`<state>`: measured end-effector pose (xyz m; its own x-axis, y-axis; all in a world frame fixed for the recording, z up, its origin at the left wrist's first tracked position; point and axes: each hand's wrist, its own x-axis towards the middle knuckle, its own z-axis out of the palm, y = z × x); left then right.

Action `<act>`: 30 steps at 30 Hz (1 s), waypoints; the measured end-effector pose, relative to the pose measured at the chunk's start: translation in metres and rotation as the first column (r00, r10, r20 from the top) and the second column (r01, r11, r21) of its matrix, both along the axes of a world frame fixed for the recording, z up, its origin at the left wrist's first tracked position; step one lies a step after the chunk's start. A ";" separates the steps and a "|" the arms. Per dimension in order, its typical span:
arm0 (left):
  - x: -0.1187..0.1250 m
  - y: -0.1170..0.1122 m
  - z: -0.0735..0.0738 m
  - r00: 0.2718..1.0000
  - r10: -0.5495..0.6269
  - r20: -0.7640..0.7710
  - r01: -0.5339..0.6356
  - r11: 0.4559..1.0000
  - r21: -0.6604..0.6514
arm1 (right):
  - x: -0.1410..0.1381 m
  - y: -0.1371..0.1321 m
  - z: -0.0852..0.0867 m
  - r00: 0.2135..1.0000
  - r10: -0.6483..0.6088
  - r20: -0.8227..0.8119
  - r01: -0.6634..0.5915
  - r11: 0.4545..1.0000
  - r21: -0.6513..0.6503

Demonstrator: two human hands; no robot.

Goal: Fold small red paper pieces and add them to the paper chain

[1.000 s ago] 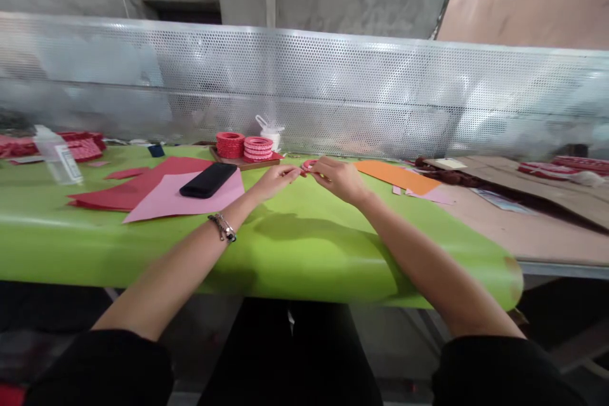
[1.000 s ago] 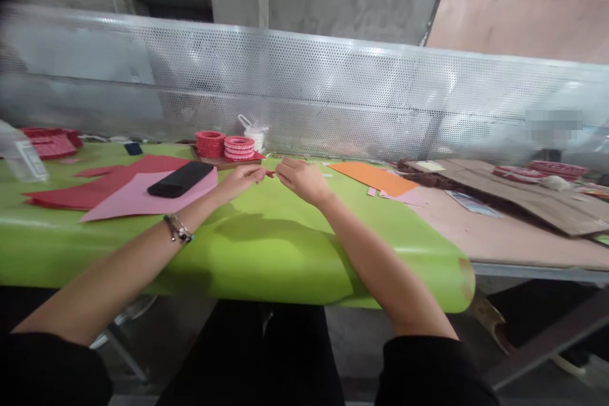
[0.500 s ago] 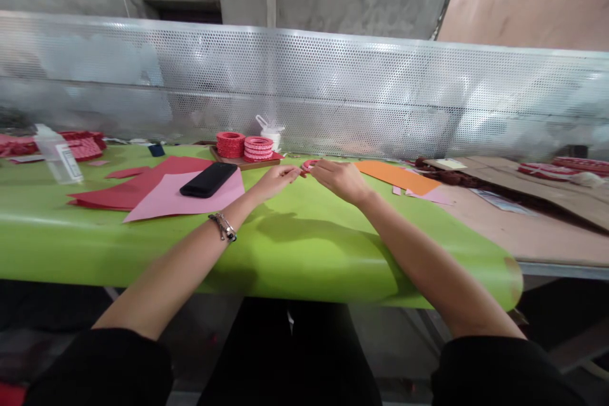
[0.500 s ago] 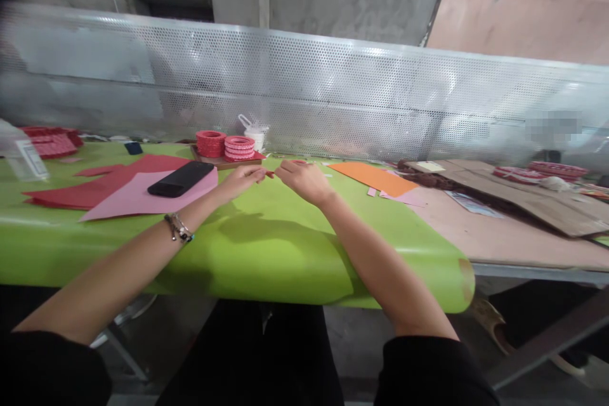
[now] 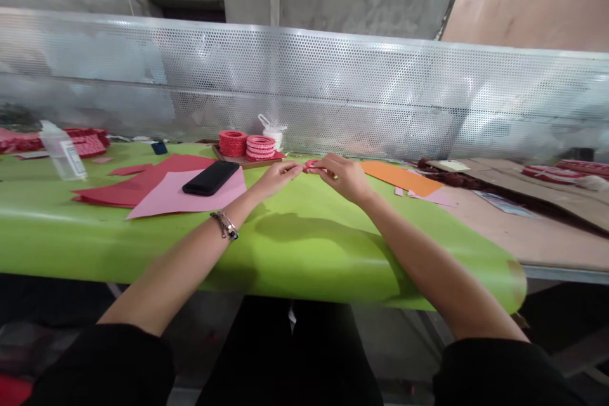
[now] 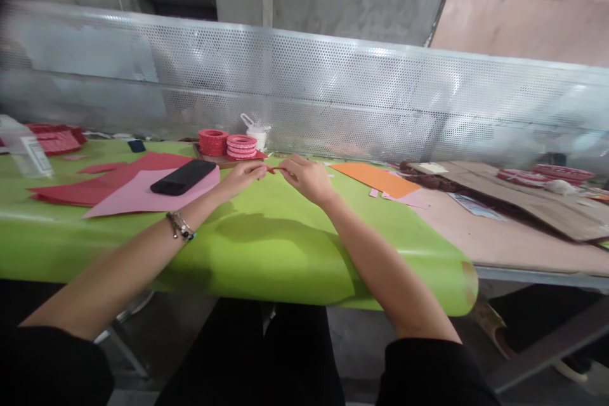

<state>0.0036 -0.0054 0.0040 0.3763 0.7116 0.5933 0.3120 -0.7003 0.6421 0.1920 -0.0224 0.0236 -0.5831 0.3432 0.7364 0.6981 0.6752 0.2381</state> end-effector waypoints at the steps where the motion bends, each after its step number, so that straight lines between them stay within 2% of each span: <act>1: 0.000 -0.001 0.000 1.000 -0.004 -0.003 0.004 1.000 0.003 | 0.000 0.000 0.000 1.000 0.005 -0.006 -0.005 1.000 -0.005; 15: 0.000 -0.007 0.003 0.999 0.007 -0.051 -0.007 1.000 -0.004 | -0.001 -0.001 0.001 1.000 0.019 -0.011 -0.020 0.997 -0.077; 30: -0.002 0.002 -0.003 0.995 0.002 -0.101 0.000 1.000 0.016 | -0.001 -0.002 0.002 0.999 -0.019 0.036 0.023 0.995 -0.099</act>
<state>0.0013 -0.0031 0.0012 0.4343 0.7026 0.5637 0.3753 -0.7100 0.5959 0.1908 -0.0242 0.0251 -0.5999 0.4264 0.6770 0.7048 0.6821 0.1949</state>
